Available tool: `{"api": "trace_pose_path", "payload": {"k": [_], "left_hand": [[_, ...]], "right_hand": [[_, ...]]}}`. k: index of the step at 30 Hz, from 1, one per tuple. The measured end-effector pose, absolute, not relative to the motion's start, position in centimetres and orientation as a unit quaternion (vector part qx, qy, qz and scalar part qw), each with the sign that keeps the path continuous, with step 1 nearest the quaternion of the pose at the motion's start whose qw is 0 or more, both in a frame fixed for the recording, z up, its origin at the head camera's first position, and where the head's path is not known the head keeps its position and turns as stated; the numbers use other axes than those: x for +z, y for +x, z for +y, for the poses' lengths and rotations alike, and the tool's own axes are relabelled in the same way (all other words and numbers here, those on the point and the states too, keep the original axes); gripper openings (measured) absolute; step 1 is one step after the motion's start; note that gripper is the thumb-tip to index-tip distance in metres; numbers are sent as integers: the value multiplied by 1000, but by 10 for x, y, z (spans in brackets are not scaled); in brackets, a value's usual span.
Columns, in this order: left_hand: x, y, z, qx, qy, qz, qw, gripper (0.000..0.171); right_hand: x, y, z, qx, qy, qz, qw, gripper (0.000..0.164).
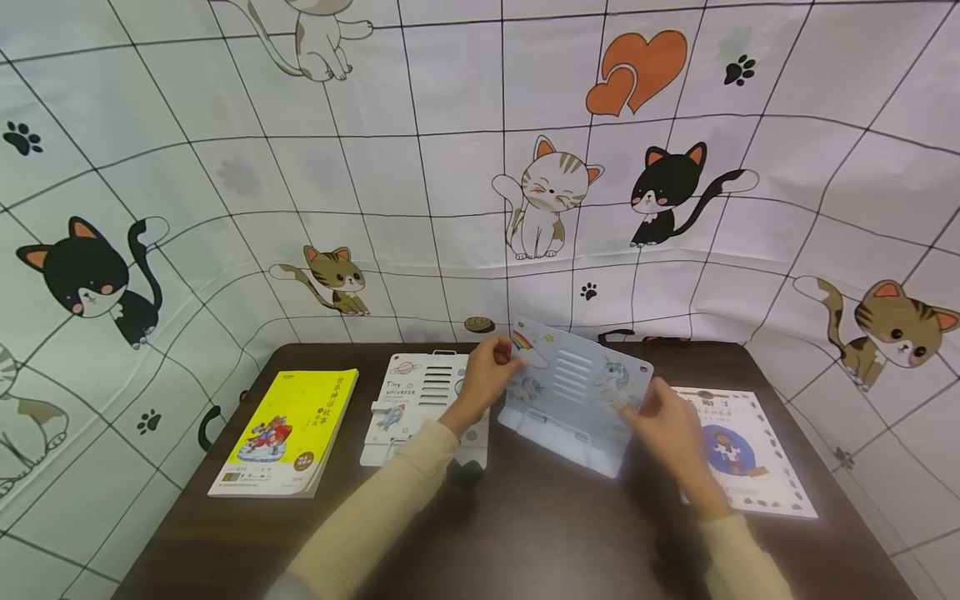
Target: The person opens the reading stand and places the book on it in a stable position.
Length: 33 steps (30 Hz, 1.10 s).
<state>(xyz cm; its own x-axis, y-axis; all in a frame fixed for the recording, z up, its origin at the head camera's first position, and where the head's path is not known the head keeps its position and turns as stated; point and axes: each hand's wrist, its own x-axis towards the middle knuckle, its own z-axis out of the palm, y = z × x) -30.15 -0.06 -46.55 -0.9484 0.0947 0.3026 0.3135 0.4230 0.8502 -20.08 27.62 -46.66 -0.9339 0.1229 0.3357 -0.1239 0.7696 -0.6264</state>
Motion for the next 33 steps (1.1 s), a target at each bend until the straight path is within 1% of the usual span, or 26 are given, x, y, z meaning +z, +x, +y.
{"api": "trace_pose_path", "payload": {"k": [3, 11, 16, 21, 24, 33], "left_hand": [[-463, -303, -1, -528, -115, -836, 94, 23], [-461, -312, -5, -534, -107, -835, 77, 28], [-461, -319, -6, -542, -119, -829, 71, 30], [-458, -323, -5, -560, -125, -817, 57, 34], [-456, -326, -4, -561, -129, -816, 51, 35], [-458, -333, -2, -555, -152, -818, 24, 41]], "right_hand": [[-468, -198, 271, 336, 13, -921, 194, 29], [-477, -192, 256, 370, 73, -899, 222, 35], [-483, -187, 244, 393, 121, -881, 232, 31], [-489, -185, 229, 404, 167, -861, 261, 35], [-493, -185, 220, 401, 185, -852, 281, 35], [-500, -182, 194, 396, 237, -834, 304, 32]]}}
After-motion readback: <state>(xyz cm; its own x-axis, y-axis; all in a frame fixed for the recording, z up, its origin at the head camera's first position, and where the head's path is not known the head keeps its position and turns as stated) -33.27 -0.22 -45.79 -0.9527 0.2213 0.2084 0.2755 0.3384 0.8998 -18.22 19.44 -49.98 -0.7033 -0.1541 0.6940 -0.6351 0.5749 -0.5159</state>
